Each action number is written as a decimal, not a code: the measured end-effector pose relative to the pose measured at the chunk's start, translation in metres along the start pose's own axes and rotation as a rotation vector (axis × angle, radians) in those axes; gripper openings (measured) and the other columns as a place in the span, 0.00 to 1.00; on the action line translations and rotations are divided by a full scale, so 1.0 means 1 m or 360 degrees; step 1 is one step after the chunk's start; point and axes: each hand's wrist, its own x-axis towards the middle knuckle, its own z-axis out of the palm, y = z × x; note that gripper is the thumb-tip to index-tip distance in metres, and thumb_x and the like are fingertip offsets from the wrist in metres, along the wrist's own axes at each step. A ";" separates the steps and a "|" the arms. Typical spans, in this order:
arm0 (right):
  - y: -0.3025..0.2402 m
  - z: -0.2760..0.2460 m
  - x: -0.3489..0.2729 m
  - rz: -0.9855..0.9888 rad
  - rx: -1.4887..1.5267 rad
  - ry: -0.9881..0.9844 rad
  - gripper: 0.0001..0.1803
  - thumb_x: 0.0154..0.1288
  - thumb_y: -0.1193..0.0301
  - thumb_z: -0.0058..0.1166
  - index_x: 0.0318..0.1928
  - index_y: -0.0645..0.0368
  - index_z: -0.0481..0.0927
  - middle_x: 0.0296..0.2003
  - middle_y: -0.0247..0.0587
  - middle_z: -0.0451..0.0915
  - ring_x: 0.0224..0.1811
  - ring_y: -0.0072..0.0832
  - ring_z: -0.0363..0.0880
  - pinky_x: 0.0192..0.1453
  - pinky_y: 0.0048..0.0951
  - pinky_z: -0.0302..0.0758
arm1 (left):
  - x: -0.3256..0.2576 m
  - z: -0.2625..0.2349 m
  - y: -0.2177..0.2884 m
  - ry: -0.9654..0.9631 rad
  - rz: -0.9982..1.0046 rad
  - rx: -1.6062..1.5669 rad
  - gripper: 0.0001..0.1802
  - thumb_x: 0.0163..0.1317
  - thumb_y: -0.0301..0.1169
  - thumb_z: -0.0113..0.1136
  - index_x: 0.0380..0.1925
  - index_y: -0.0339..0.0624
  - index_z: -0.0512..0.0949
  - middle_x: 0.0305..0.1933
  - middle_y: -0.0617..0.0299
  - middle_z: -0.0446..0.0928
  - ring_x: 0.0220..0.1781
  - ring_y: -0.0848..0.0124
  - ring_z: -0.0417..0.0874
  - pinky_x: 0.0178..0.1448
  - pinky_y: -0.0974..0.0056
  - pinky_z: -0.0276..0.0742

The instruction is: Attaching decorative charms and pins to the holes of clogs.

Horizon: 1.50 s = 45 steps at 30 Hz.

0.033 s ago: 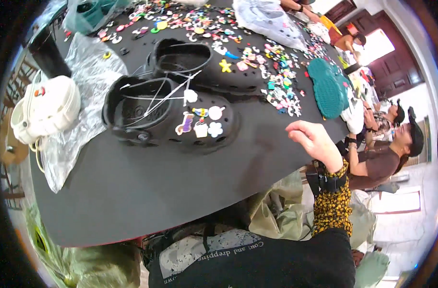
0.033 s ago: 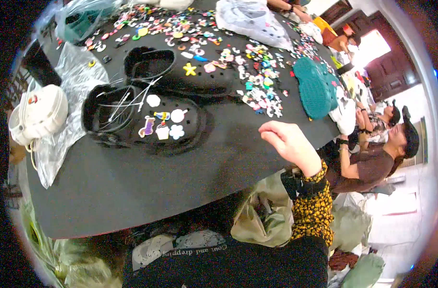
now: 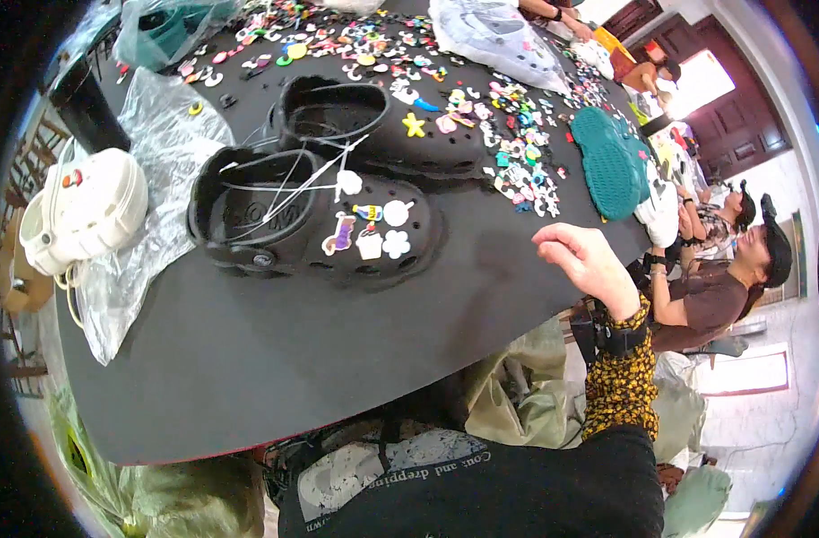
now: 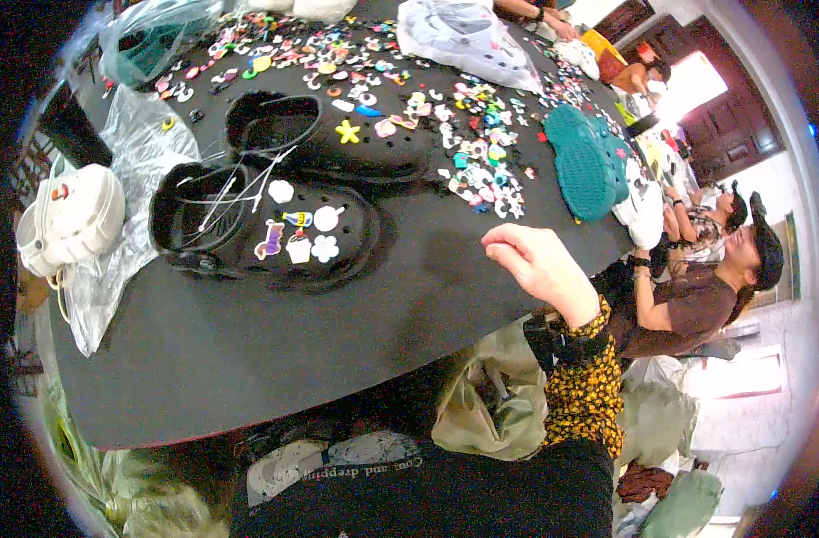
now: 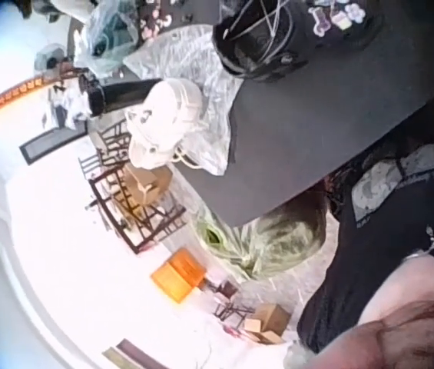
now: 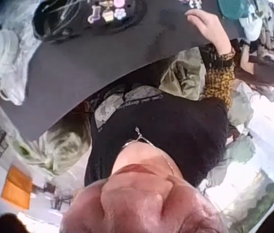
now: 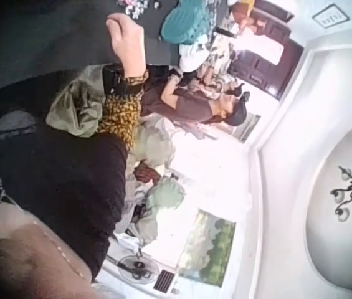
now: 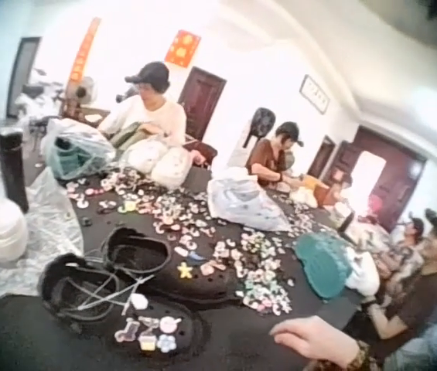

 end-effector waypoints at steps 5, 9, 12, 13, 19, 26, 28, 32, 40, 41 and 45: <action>0.013 -0.001 -0.002 0.0054 0.0078 0.0058 0.10 0.66 0.69 0.53 0.41 0.63 0.79 0.31 0.47 0.82 0.34 0.33 0.82 0.41 0.30 0.76 | -0.040 0.013 0.013 0.0113 0.0027 0.0231 0.17 0.69 0.34 0.48 0.52 0.39 0.77 0.52 0.44 0.77 0.55 0.52 0.78 0.59 0.51 0.75; 0.028 0.005 -0.006 -0.0017 0.0165 0.0054 0.10 0.66 0.71 0.50 0.43 0.64 0.79 0.27 0.36 0.81 0.31 0.20 0.78 0.38 0.24 0.75 | -0.082 0.025 0.016 0.0251 0.0063 0.0378 0.16 0.69 0.34 0.49 0.52 0.40 0.78 0.52 0.44 0.78 0.54 0.52 0.79 0.59 0.51 0.75; 0.041 0.002 -0.013 0.0015 0.0125 0.0077 0.10 0.66 0.72 0.50 0.43 0.65 0.79 0.27 0.36 0.81 0.31 0.21 0.78 0.38 0.24 0.75 | -0.112 0.037 0.013 0.0380 0.0106 0.0456 0.16 0.69 0.34 0.49 0.52 0.41 0.78 0.51 0.45 0.78 0.54 0.52 0.79 0.59 0.51 0.75; 0.046 0.003 -0.015 -0.0015 0.0143 0.0083 0.10 0.66 0.72 0.50 0.43 0.65 0.79 0.27 0.36 0.81 0.31 0.21 0.78 0.38 0.24 0.75 | -0.124 0.041 0.011 0.0432 0.0119 0.0478 0.16 0.69 0.34 0.49 0.52 0.41 0.78 0.51 0.45 0.78 0.54 0.52 0.79 0.59 0.51 0.75; 0.068 0.011 -0.020 0.0094 0.0323 0.0114 0.10 0.65 0.71 0.52 0.41 0.64 0.80 0.27 0.42 0.81 0.30 0.25 0.80 0.37 0.28 0.76 | -0.184 0.079 0.000 0.0730 0.0193 0.0608 0.15 0.69 0.34 0.51 0.51 0.43 0.79 0.50 0.45 0.79 0.54 0.51 0.80 0.60 0.51 0.75; 0.088 0.021 -0.031 0.0077 0.0532 0.0183 0.09 0.65 0.72 0.52 0.40 0.66 0.80 0.27 0.41 0.82 0.30 0.23 0.79 0.37 0.27 0.76 | -0.220 0.121 -0.004 0.0988 0.0257 0.0810 0.14 0.68 0.33 0.52 0.50 0.45 0.80 0.49 0.46 0.80 0.53 0.51 0.80 0.60 0.51 0.74; 0.096 0.026 -0.030 0.0017 0.0561 0.0204 0.09 0.64 0.72 0.53 0.39 0.65 0.80 0.27 0.41 0.81 0.29 0.22 0.78 0.36 0.27 0.75 | -0.224 0.128 -0.002 0.1046 0.0265 0.0879 0.14 0.68 0.33 0.52 0.50 0.45 0.81 0.49 0.46 0.80 0.53 0.51 0.80 0.60 0.51 0.74; 0.096 0.018 -0.039 0.0016 0.0516 0.0237 0.09 0.64 0.72 0.53 0.39 0.65 0.80 0.27 0.41 0.81 0.29 0.22 0.78 0.36 0.27 0.75 | -0.233 0.139 0.006 0.1136 0.0281 0.1031 0.14 0.68 0.33 0.53 0.50 0.46 0.81 0.48 0.46 0.81 0.52 0.51 0.81 0.60 0.51 0.74; 0.103 0.031 -0.031 0.0023 0.0634 0.0299 0.08 0.65 0.73 0.51 0.38 0.65 0.80 0.26 0.40 0.81 0.29 0.23 0.79 0.35 0.26 0.75 | -0.287 0.162 0.107 0.0710 0.0804 0.0685 0.19 0.69 0.38 0.47 0.39 0.30 0.80 0.40 0.52 0.82 0.44 0.66 0.82 0.53 0.64 0.76; 0.107 0.033 -0.030 0.0020 0.0651 0.0295 0.08 0.65 0.73 0.51 0.38 0.65 0.80 0.26 0.40 0.81 0.29 0.23 0.79 0.35 0.26 0.75 | -0.295 0.175 0.128 0.0811 0.0903 0.0722 0.19 0.69 0.37 0.48 0.36 0.30 0.81 0.36 0.54 0.83 0.41 0.68 0.82 0.52 0.65 0.76; 0.114 0.046 -0.026 0.0195 0.0600 0.0533 0.08 0.64 0.72 0.52 0.38 0.63 0.81 0.25 0.39 0.81 0.27 0.23 0.79 0.34 0.26 0.75 | -0.300 0.185 0.196 0.1190 0.1226 0.1297 0.14 0.67 0.33 0.51 0.34 0.32 0.80 0.34 0.57 0.82 0.40 0.71 0.81 0.48 0.66 0.75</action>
